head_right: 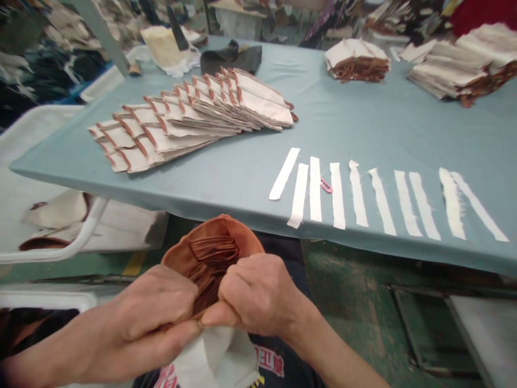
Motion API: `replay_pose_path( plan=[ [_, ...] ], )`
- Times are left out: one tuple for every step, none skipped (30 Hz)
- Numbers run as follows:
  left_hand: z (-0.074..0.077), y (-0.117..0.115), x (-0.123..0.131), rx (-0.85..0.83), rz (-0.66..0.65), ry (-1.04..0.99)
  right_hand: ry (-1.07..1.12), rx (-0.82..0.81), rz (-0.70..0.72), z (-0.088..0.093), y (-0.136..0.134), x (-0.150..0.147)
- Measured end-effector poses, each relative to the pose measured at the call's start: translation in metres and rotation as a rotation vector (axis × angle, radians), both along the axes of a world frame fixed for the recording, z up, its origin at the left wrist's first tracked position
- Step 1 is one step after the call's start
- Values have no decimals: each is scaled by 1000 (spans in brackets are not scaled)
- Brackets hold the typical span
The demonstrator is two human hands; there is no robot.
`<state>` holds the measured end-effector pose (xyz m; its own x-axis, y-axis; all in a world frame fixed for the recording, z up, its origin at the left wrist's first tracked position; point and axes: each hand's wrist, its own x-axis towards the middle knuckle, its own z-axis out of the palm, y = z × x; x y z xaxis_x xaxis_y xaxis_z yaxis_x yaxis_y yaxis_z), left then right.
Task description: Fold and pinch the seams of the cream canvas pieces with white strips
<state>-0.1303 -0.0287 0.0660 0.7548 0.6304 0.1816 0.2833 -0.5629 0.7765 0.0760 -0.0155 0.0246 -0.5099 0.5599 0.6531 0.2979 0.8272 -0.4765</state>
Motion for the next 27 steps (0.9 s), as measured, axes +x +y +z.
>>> replay_pose_path(
  plan=[
    [-2,0,5,-58,-10,-71,61,-36,16,-5,2,-2],
    [-4,1,10,-108,-20,-150,122,-79,32,-9,5,-3],
    [-6,2,15,-152,-22,-227,176,-122,45,-13,7,-4],
    [-8,4,20,-193,-14,-299,217,-161,55,-15,9,-5],
    [-10,5,23,-236,1,-361,244,-194,59,-17,11,-5],
    [-12,6,26,-282,21,-413,253,-220,60,-18,13,-4],
    [-13,8,28,-324,39,-456,251,-238,65,-19,15,-4],
    [-15,9,28,-355,52,-485,241,-250,73,-19,17,-3],
    [-16,9,28,-369,67,-501,230,-257,84,-19,19,-3],
    [-16,10,27,-368,85,-506,220,-255,94,-19,21,-3],
    [-16,10,26,-361,103,-498,209,-241,94,-19,23,-4],
    [-16,9,25,-348,120,-483,199,-214,84,-19,24,-6],
    [-16,9,24,-333,131,-462,190,-177,62,-19,25,-9],
    [-15,7,24,-313,139,-439,184,-140,36,-18,26,-12],
    [-14,6,24,-289,144,-416,190,-110,16,-18,26,-15],
    [-12,4,25,-260,150,-392,211,-93,4,-17,26,-18],
    [-11,2,26,-227,164,-371,247,-94,0,-17,25,-20],
    [-9,-1,28,-194,190,-355,290,-107,6,-16,23,-22],
    [-8,-4,30,-167,215,-344,330,-125,10,-15,22,-23],
    [-7,-6,32,-150,236,-340,360,-143,9,-15,20,-24],
    [-6,-10,34,-142,248,-338,375,-157,0,-14,17,-24],
    [-6,-13,36,-141,250,-339,377,-170,-11,-14,15,-23],
    [-6,-15,38,-146,242,-341,375,-182,-20,-14,12,-23],
    [-7,-18,40,-156,226,-338,373,-192,-28,-14,10,-22],
    [-8,-20,42,-167,210,-330,374,-203,-34,-14,8,-21],
    [-9,-21,43,-173,197,-322,376,-211,-40,-14,5,-20],
    [-11,-22,44,-171,183,-316,379,-222,-48,-14,3,-19]
  ],
)
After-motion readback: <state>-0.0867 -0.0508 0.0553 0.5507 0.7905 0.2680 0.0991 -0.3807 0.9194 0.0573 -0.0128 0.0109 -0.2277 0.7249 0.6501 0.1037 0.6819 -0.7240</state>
